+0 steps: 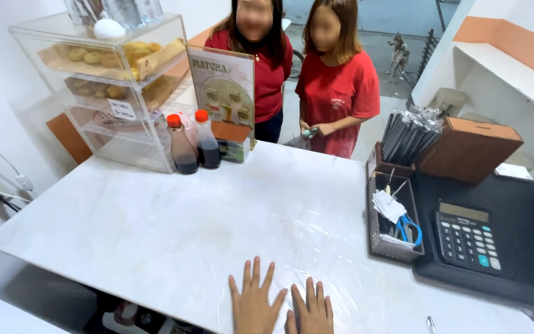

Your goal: Take a customer's order, process payment at the cash register, and begin preparing drink ingredients.

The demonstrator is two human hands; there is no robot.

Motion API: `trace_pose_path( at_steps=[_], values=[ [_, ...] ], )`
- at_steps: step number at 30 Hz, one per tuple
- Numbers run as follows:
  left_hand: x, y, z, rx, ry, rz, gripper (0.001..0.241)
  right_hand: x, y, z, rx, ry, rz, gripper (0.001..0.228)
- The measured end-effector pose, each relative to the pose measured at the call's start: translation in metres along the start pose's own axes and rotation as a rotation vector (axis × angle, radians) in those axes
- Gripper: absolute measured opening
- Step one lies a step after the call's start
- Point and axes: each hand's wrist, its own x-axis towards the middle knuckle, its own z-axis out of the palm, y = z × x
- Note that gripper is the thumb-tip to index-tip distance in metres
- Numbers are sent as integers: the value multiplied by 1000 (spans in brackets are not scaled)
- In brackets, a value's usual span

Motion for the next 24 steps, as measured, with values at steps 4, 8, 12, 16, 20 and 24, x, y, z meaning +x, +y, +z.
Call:
trace_pose_path(
  at_steps=[4, 8, 12, 16, 20, 24],
  values=[
    [-13, 11, -43, 46, -13, -50, 75, -16, -8, -13, 115, 187, -90, 67],
    [-15, 12, -30, 138, 23, -109, 81, -34, -29, -42, 144, 188, -33, 65],
    [-18, 13, -27, 214, 75, -137, 86, -56, -30, -84, 409, 316, -134, 51],
    [-15, 14, -31, 282, -67, -212, 85, -76, 25, -95, 1009, 303, 113, 39],
    [-24, 23, -25, 327, -164, -234, 82, -113, 105, -117, 400, 725, 195, 33],
    [-40, 51, -6, 325, -330, -173, 84, -130, 140, -125, 62, 638, 606, 34]
  ],
)
